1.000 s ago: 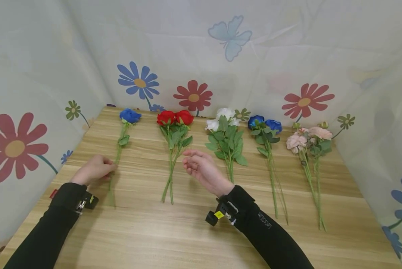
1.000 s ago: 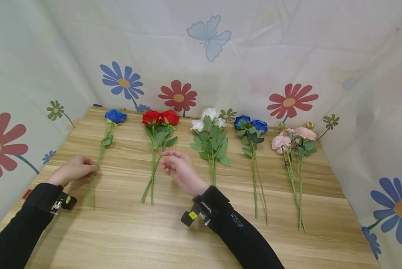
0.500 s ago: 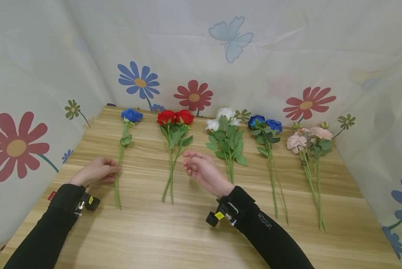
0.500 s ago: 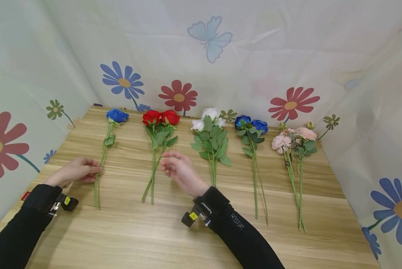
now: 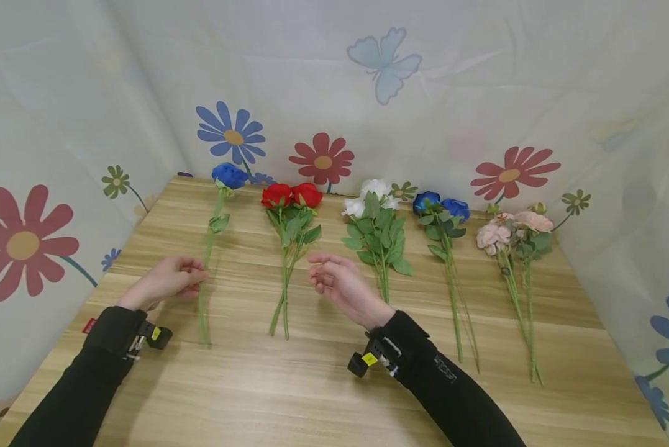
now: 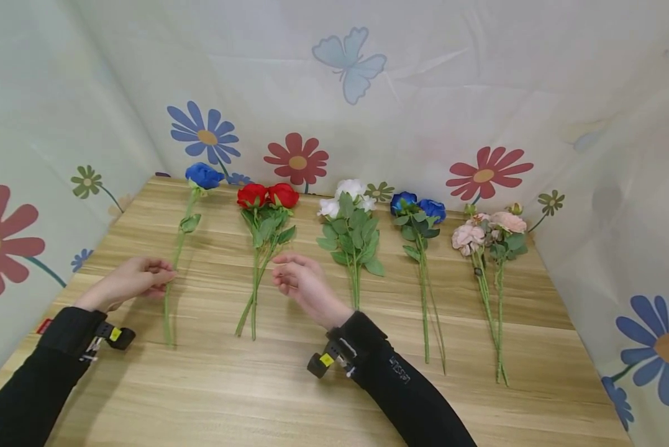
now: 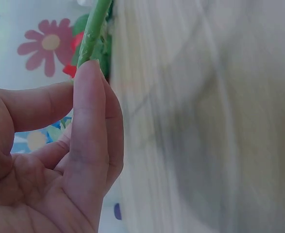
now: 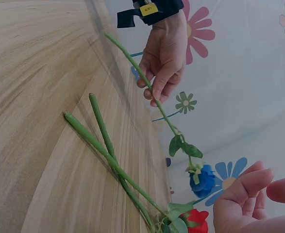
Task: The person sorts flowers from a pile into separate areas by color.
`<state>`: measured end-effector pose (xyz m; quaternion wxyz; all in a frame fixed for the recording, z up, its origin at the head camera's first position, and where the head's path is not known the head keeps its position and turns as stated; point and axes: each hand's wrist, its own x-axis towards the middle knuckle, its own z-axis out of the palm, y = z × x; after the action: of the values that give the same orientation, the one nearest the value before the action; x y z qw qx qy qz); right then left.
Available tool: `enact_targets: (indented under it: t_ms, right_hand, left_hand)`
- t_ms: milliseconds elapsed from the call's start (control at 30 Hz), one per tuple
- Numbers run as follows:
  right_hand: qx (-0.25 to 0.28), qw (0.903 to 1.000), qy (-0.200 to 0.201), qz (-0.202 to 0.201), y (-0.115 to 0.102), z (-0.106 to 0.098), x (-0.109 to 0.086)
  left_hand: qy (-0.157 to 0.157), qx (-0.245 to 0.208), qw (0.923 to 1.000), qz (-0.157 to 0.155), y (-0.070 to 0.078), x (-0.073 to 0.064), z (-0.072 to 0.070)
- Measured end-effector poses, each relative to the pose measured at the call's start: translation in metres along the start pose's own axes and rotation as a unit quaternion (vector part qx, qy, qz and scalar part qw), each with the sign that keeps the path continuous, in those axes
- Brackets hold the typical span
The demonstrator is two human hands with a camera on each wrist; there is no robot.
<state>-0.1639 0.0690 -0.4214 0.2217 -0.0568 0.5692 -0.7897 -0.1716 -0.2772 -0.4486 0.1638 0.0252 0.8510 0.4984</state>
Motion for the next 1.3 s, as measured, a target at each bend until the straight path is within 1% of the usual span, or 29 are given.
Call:
enact_targets:
  t_ms: [133, 333, 500, 633, 833, 1067, 1200, 1300]
  right_hand:
    - [-0.004, 1.0000, 0.002, 0.003, 0.000, -0.004, -0.002]
    - [-0.013, 0.9999, 0.001, 0.006, 0.001, -0.012, -0.007]
    - [-0.036, 0.9993, -0.003, 0.004, 0.004, -0.019, -0.011]
    - [-0.051, 0.9986, -0.009, 0.009, 0.005, -0.024, -0.015]
    - [-0.075, 0.9968, -0.023, 0.019, 0.006, -0.033, -0.022]
    - [-0.106, 0.9934, -0.041, 0.016, 0.010, -0.044, -0.030]
    - [-0.124, 0.9910, -0.047, 0.013, 0.014, -0.048, -0.034]
    - [-0.141, 0.9882, -0.059, 0.012, 0.016, -0.050, -0.036]
  left_hand:
    - [-0.004, 0.003, 0.9997, 0.024, 0.009, -0.002, 0.006]
    - [-0.020, 0.003, 0.9989, 0.041, 0.027, -0.002, 0.016]
    - [-0.025, -0.013, 0.9977, 0.062, 0.040, 0.000, 0.028]
    - [-0.020, -0.025, 0.9968, 0.073, 0.046, 0.006, 0.040]
    - [-0.023, -0.052, 0.9946, 0.087, 0.058, 0.016, 0.058]
    - [-0.041, -0.077, 0.9893, 0.117, 0.071, 0.025, 0.080]
    - [-0.046, -0.082, 0.9872, 0.129, 0.080, 0.029, 0.092]
    - [-0.049, -0.089, 0.9857, 0.135, 0.087, 0.032, 0.102]
